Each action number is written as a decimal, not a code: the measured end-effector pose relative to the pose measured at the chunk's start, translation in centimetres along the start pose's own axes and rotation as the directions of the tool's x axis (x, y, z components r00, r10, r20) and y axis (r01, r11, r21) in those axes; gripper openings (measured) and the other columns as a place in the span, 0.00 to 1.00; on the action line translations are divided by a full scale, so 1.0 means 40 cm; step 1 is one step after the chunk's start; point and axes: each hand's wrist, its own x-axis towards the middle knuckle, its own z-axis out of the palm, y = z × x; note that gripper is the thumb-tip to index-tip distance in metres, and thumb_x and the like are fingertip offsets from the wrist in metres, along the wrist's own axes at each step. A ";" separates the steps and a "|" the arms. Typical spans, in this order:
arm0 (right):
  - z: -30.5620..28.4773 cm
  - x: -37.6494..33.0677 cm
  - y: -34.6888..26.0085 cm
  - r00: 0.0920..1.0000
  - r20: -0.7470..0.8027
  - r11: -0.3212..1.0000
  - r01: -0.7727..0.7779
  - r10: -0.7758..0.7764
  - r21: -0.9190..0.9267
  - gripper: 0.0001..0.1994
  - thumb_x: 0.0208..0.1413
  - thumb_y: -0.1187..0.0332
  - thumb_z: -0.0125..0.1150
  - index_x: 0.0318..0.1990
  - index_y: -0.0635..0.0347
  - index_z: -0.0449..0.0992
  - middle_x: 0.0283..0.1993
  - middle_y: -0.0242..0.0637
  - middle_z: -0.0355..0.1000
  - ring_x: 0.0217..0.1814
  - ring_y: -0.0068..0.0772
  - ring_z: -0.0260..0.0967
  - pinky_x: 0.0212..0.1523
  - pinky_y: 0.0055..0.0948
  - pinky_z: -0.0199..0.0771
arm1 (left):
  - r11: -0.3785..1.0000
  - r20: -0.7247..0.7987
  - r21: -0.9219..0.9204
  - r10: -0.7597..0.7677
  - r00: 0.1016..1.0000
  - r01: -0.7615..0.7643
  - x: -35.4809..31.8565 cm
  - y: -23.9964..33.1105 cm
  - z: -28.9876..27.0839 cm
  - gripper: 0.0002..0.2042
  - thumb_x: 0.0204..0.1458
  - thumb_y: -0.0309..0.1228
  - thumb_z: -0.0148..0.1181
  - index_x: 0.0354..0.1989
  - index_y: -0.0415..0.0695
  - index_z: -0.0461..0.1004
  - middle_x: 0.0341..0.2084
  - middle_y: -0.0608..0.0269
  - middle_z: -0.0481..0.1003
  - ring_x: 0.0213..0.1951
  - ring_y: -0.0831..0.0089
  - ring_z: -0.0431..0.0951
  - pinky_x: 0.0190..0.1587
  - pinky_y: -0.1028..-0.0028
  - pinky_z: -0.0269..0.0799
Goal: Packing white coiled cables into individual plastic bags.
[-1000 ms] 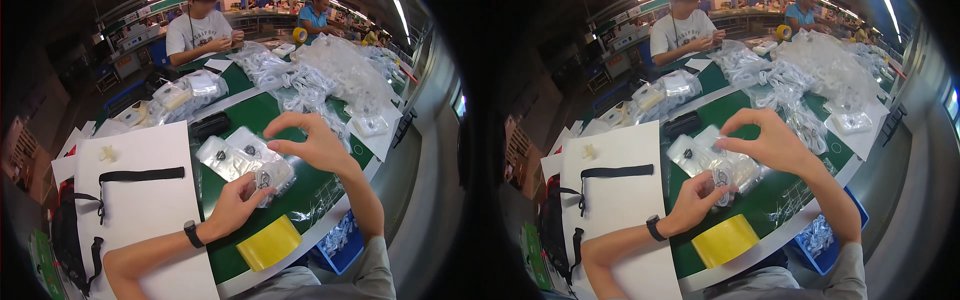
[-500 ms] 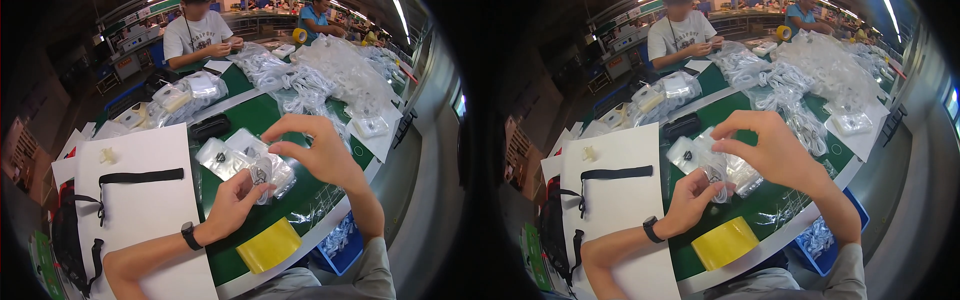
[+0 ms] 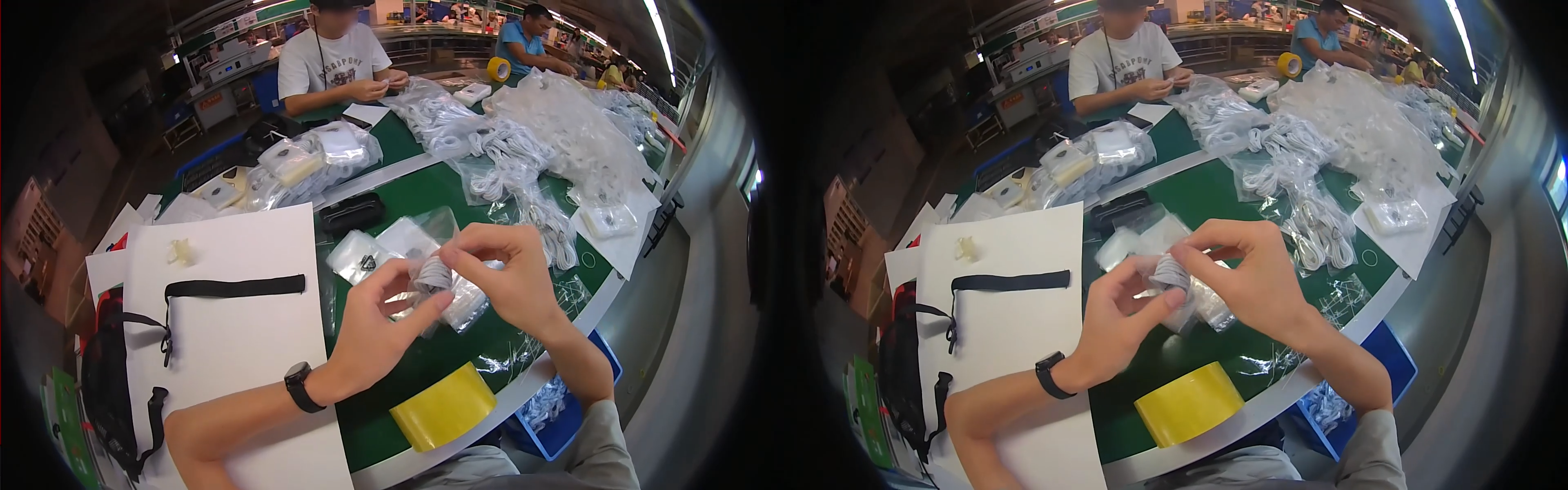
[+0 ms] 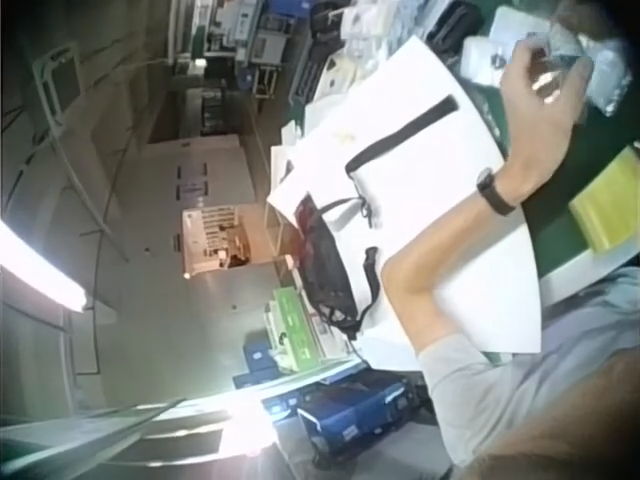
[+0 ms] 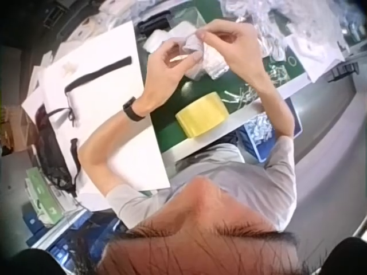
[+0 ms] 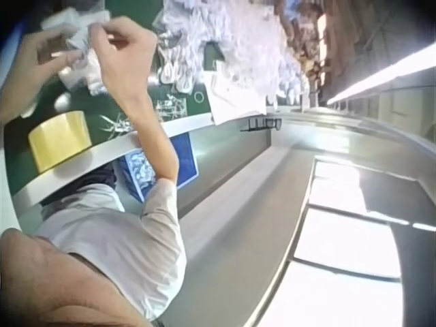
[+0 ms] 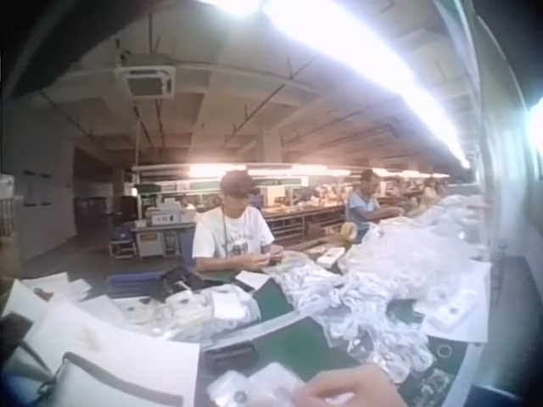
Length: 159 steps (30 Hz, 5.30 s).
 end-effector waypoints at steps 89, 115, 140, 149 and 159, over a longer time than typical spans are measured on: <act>-0.007 -0.007 0.025 0.864 -0.166 0.859 0.416 -0.476 -0.299 0.06 0.50 0.81 0.66 0.36 0.65 0.82 0.36 0.42 0.80 0.38 0.36 0.79 0.40 0.28 0.77 | 0.933 0.092 0.248 -0.290 0.953 0.260 -0.016 -0.038 0.008 0.10 0.61 0.29 0.62 0.46 0.35 0.81 0.35 0.62 0.83 0.36 0.85 0.78 0.37 0.81 0.72; 0.029 -0.044 0.014 0.490 0.220 0.218 0.687 -0.844 -0.693 0.12 0.42 0.75 0.60 0.36 0.66 0.83 0.40 0.42 0.80 0.42 0.40 0.80 0.43 0.37 0.81 | 0.985 0.047 -0.060 -0.161 0.986 0.163 -0.015 0.031 0.006 0.10 0.62 0.27 0.60 0.47 0.33 0.76 0.32 0.70 0.78 0.35 0.88 0.73 0.37 0.82 0.71; 0.032 -0.058 0.027 0.518 0.181 0.347 0.754 -0.836 -0.558 0.09 0.42 0.75 0.69 0.34 0.62 0.83 0.41 0.36 0.81 0.49 0.42 0.79 0.47 0.36 0.79 | 0.929 0.045 -0.290 -0.226 0.973 0.230 0.028 0.121 -0.012 0.16 0.68 0.36 0.52 0.55 0.36 0.72 0.45 0.60 0.78 0.47 0.74 0.79 0.53 0.71 0.76; 0.024 -0.030 0.043 0.996 -0.026 0.945 0.090 -0.087 0.316 0.08 0.58 0.78 0.63 0.44 0.67 0.78 0.44 0.38 0.72 0.42 0.24 0.72 0.42 0.25 0.77 | 0.958 0.140 0.266 -0.152 0.978 0.111 0.016 0.071 -0.025 0.18 0.69 0.41 0.50 0.50 0.34 0.73 0.37 0.62 0.78 0.36 0.82 0.74 0.37 0.78 0.70; 0.016 -0.020 0.063 0.975 -0.178 0.975 0.162 -0.135 0.150 0.05 0.56 0.76 0.65 0.37 0.70 0.82 0.32 0.39 0.74 0.33 0.25 0.73 0.37 0.24 0.75 | 0.993 -0.171 0.106 0.063 0.983 -0.046 0.050 0.075 -0.025 0.07 0.59 0.24 0.63 0.42 0.33 0.80 0.34 0.58 0.82 0.36 0.76 0.80 0.42 0.76 0.78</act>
